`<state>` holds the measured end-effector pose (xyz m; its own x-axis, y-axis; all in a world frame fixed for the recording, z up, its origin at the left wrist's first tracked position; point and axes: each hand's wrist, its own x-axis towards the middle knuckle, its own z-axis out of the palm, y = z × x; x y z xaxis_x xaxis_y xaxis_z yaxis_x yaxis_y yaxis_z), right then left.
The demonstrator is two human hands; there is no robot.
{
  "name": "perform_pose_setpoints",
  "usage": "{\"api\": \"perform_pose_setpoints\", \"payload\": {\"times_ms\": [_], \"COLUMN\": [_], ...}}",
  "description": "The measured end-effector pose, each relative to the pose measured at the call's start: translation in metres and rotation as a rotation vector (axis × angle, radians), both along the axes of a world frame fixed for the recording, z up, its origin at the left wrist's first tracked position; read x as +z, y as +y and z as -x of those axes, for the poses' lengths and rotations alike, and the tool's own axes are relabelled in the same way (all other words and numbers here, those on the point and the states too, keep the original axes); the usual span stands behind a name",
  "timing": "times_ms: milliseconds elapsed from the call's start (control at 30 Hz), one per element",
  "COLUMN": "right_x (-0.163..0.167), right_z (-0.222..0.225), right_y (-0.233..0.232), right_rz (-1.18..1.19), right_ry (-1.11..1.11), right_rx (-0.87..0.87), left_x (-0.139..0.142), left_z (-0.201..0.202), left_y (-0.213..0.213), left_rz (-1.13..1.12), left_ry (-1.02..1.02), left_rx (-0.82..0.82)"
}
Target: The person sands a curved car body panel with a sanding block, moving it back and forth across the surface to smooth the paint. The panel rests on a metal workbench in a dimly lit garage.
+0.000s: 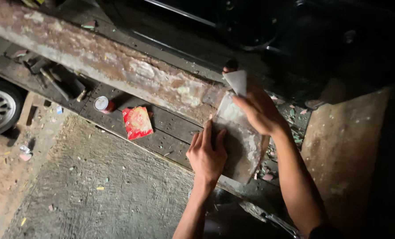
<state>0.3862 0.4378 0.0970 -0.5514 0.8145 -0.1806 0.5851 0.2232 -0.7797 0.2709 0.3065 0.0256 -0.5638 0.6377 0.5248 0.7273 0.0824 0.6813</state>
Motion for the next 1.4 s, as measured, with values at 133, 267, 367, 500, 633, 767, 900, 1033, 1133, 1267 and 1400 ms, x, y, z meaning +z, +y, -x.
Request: {"api": "perform_pose_setpoints", "payload": {"times_ms": [133,267,367,500,633,767,900,1033,1133,1267,1400], "right_x": [-0.008,-0.003,0.006,0.010,0.005,0.002,-0.001,0.004,0.008,0.015,0.023], "right_z": [-0.032,-0.029,-0.007,-0.023,-0.023,-0.007,-0.033,-0.041,-0.018,-0.011,-0.028], "right_y": [-0.029,-0.030,-0.013,-0.043,-0.046,-0.011,-0.033,-0.052,-0.036,-0.033,-0.066], "right_rz": [-0.124,-0.119,-0.245,-0.145,-0.226,-0.136,-0.204,-0.101,-0.281,-0.360,-0.307], "right_ry": [0.221,0.301,0.115,0.227,0.300,-0.006,0.175,0.230,0.091,-0.043,0.179], "right_rx": [0.021,0.080,0.129,0.000,0.081,0.014,0.127,0.042,0.157,0.206,0.101], "left_x": [0.001,0.005,0.010,0.015,0.015,0.014,0.013,0.013,0.012,0.013,0.012], "left_z": [0.003,0.005,0.001,0.000,0.005,0.003,-0.001,0.000,0.003,0.006,0.005], "left_y": [-0.005,-0.009,-0.007,-0.010,-0.013,-0.011,-0.013,-0.014,-0.015,-0.020,-0.020], "left_rz": [-0.024,-0.022,-0.025,-0.043,-0.034,-0.038,-0.057,-0.006,-0.014,-0.041,-0.030], "left_ry": [-0.025,-0.016,-0.033,-0.011,-0.011,-0.023,-0.008,-0.017,0.002,0.010,-0.002], "left_rx": [0.000,-0.014,-0.013,-0.023,-0.022,-0.023,-0.009,-0.007,0.000,-0.015,-0.012]}}
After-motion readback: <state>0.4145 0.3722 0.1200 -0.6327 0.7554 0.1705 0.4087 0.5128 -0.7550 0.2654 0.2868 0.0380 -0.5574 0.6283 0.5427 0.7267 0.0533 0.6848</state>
